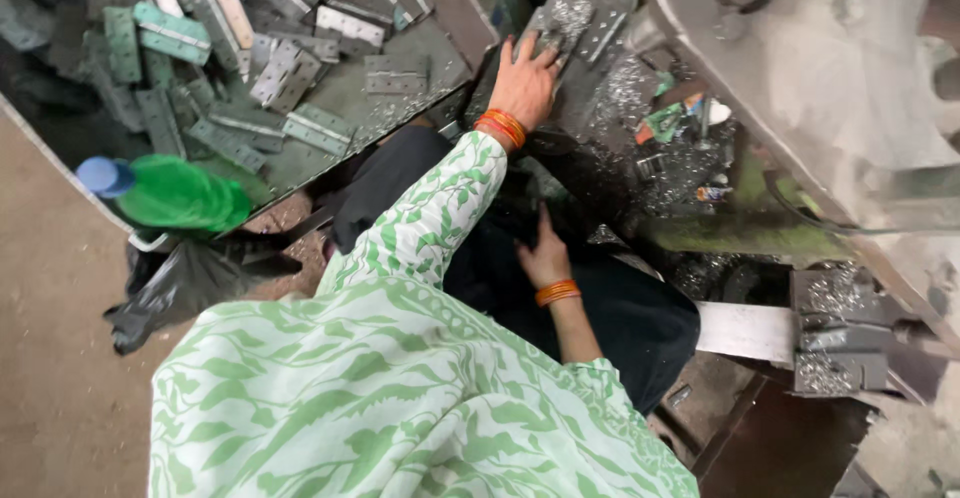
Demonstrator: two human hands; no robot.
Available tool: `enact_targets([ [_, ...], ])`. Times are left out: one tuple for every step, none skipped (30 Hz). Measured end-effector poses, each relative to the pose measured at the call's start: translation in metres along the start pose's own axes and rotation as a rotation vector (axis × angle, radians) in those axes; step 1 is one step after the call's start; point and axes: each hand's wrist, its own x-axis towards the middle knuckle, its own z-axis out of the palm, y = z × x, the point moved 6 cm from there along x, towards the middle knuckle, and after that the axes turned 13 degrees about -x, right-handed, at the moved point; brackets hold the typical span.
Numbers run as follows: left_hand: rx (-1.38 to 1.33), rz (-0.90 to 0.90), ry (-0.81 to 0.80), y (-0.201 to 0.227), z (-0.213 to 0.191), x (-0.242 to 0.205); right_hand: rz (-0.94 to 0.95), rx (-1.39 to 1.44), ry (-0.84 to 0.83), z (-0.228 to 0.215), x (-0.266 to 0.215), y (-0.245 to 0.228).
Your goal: The person repeatedly picks up small rectangular metal pieces from a pile and grinds their edges against a rotating grinding wheel. They handle the pieces one at a time, flipping them to grind different sides, and place the finished pieces back onto the pile.
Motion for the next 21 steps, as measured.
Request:
enact_targets([
  [-0.003, -0.021, 0.058, -0.011, -0.014, -0.009, -0.031, -0.010, 0.006, -0.016, 0.001, -0.004],
  [-0.004, -0.042, 0.116, -0.023, -0.026, -0.021, -0.063, -0.019, 0.013, -0.032, 0.005, -0.011],
  [-0.009, -0.085, 0.134, -0.039, -0.035, -0.033, 0.011, -0.065, -0.059, -0.043, 0.010, -0.012],
  [-0.013, -0.128, 0.153, -0.064, -0.047, -0.048, 0.084, -0.114, -0.130, -0.053, 0.011, -0.015],
  [-0.016, -0.156, 0.183, -0.088, -0.057, -0.058, 0.058, -0.122, -0.120, -0.065, 0.015, -0.024],
  [0.002, -0.212, 0.165, -0.115, -0.063, -0.075, 0.033, -0.129, -0.109, -0.076, 0.018, -0.033],
  [0.014, -0.267, 0.145, -0.141, -0.065, -0.096, 0.014, -0.139, -0.098, -0.084, 0.019, -0.040],
  [0.017, -0.324, 0.128, -0.168, -0.064, -0.117, 0.017, -0.164, -0.109, -0.087, 0.021, -0.045],
  [0.018, -0.377, 0.108, -0.195, -0.060, -0.138, 0.025, -0.188, -0.117, -0.089, 0.021, -0.048],
  [0.083, -0.418, 0.039, -0.219, -0.055, -0.163, 0.032, -0.213, -0.126, -0.090, 0.022, -0.050],
  [0.147, -0.454, -0.030, -0.243, -0.050, -0.182, 0.029, -0.207, -0.124, -0.090, 0.023, -0.053],
  [0.189, -0.488, -0.097, -0.264, -0.044, -0.199, 0.025, -0.202, -0.123, -0.091, 0.023, -0.054],
  [0.228, -0.519, -0.166, -0.281, -0.038, -0.215, 0.026, -0.198, -0.121, -0.092, 0.023, -0.054],
  [0.257, -0.481, -0.191, -0.293, -0.037, -0.226, 0.034, -0.195, -0.129, -0.092, 0.024, -0.055],
  [0.286, -0.441, -0.216, -0.301, -0.036, -0.236, 0.044, -0.192, -0.136, -0.091, 0.024, -0.055],
  [0.315, -0.401, -0.240, -0.305, -0.034, -0.240, 0.053, -0.189, -0.143, -0.091, 0.024, -0.054],
  [0.306, -0.379, -0.281, -0.308, -0.033, -0.241, 0.057, -0.190, -0.142, -0.090, 0.024, -0.054],
  [0.298, -0.356, -0.321, -0.308, -0.035, -0.241, 0.061, -0.191, -0.142, -0.090, 0.023, -0.054],
  [0.293, -0.332, -0.360, -0.308, -0.039, -0.238, 0.063, -0.189, -0.138, -0.090, 0.025, -0.053],
  [0.254, -0.336, -0.403, -0.307, -0.044, -0.235, 0.055, -0.184, -0.131, -0.090, 0.025, -0.052],
  [0.215, -0.339, -0.447, -0.306, -0.047, -0.232, 0.048, -0.178, -0.123, -0.089, 0.025, -0.052],
])
